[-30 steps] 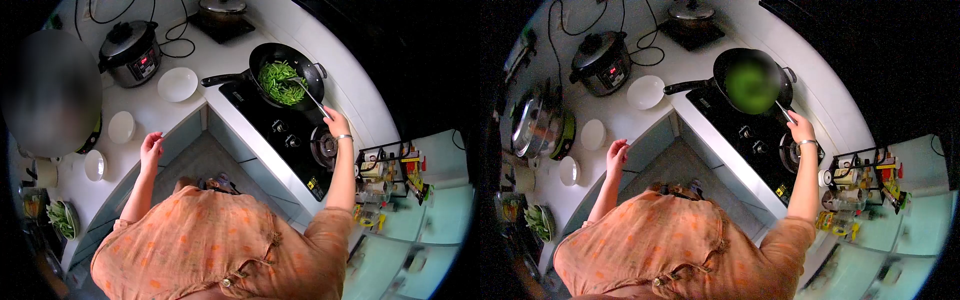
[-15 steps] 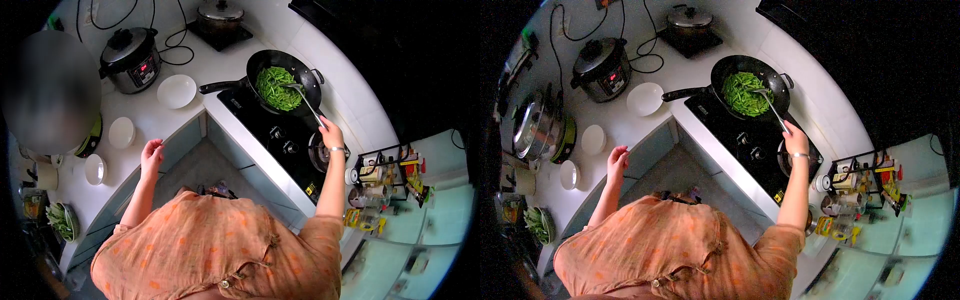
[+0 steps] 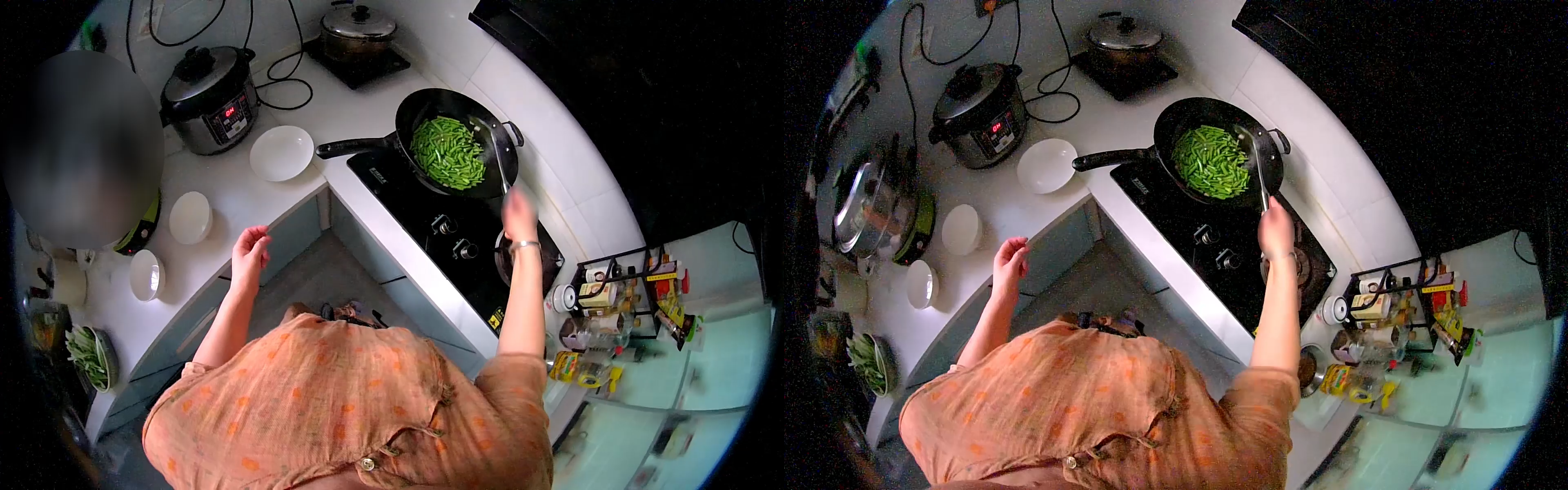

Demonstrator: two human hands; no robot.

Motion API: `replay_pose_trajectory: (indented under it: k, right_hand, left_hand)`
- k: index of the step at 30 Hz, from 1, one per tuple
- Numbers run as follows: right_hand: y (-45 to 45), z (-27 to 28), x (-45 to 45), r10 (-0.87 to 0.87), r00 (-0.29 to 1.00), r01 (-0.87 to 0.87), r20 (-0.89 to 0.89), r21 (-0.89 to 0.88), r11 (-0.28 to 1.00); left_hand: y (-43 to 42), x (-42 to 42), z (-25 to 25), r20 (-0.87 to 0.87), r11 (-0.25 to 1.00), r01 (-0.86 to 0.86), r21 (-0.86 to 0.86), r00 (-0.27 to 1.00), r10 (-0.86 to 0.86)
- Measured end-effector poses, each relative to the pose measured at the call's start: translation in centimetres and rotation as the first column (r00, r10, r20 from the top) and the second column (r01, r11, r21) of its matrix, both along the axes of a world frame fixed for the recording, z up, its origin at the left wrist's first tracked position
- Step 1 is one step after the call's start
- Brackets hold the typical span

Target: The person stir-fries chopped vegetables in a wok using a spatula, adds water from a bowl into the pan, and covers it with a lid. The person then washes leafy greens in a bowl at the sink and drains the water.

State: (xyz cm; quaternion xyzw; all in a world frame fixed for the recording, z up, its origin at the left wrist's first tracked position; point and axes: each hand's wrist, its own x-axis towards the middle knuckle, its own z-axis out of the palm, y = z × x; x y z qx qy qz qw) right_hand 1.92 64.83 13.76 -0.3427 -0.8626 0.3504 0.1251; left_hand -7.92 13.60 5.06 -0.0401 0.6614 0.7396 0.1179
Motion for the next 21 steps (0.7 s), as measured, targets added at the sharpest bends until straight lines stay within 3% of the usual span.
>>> replay_pose_trajectory:
  k: [2,3,6,8,10,11,14,16,18,21]
  right_hand:
    - [-0.9,1.7,-2.0,0.099,0.995,-0.089,-0.018,0.301,0.949]
    - [0.5,0.1,-3.8,0.082,0.993,-0.051,-0.089,0.303,0.952]
    - [-0.6,0.2,-5.3,0.054,0.996,-0.075,0.066,0.369,0.926]
    - [-0.5,0.5,-4.7,0.048,0.990,-0.093,0.132,0.358,0.929]
    - [1.8,0.5,-3.0,0.170,0.976,-0.202,0.134,0.275,0.940]
    - [2.9,0.6,-2.0,0.183,0.982,-0.187,0.040,0.243,0.952]
    - [2.7,5.6,1.8,0.280,0.960,-0.267,-0.017,0.256,0.929]
    - [2.5,8.2,4.0,0.293,0.950,-0.310,0.104,0.240,0.920]
    - [2.2,8.4,5.3,0.284,0.941,-0.316,0.183,0.178,0.932]
    - [-0.2,7.4,3.8,0.233,0.943,-0.288,0.239,0.231,0.929]
  left_hand:
    - [0.6,0.0,0.1,-0.005,1.000,0.027,-0.005,1.000,-0.027]
    - [1.0,0.1,0.2,-0.007,1.000,0.024,-0.003,1.000,-0.024]
    - [2.2,0.4,0.7,-0.033,0.998,0.055,-0.010,0.998,-0.056]
    - [2.6,0.7,0.9,-0.015,0.999,0.037,0.007,0.999,-0.037]
    - [2.6,0.9,0.4,0.005,1.000,0.025,-0.004,1.000,-0.025]
    - [2.5,0.9,0.2,0.016,1.000,0.017,-0.014,1.000,-0.017]
    - [2.4,0.7,-0.5,0.019,1.000,-0.020,-0.018,1.000,0.020]
    - [2.5,0.7,-0.6,0.022,1.000,-0.025,-0.013,0.999,0.026]
    - [2.7,0.8,-0.6,0.023,1.000,-0.029,-0.007,0.999,0.029]
    - [3.3,1.2,-0.3,0.042,0.999,-0.008,-0.046,0.999,0.010]
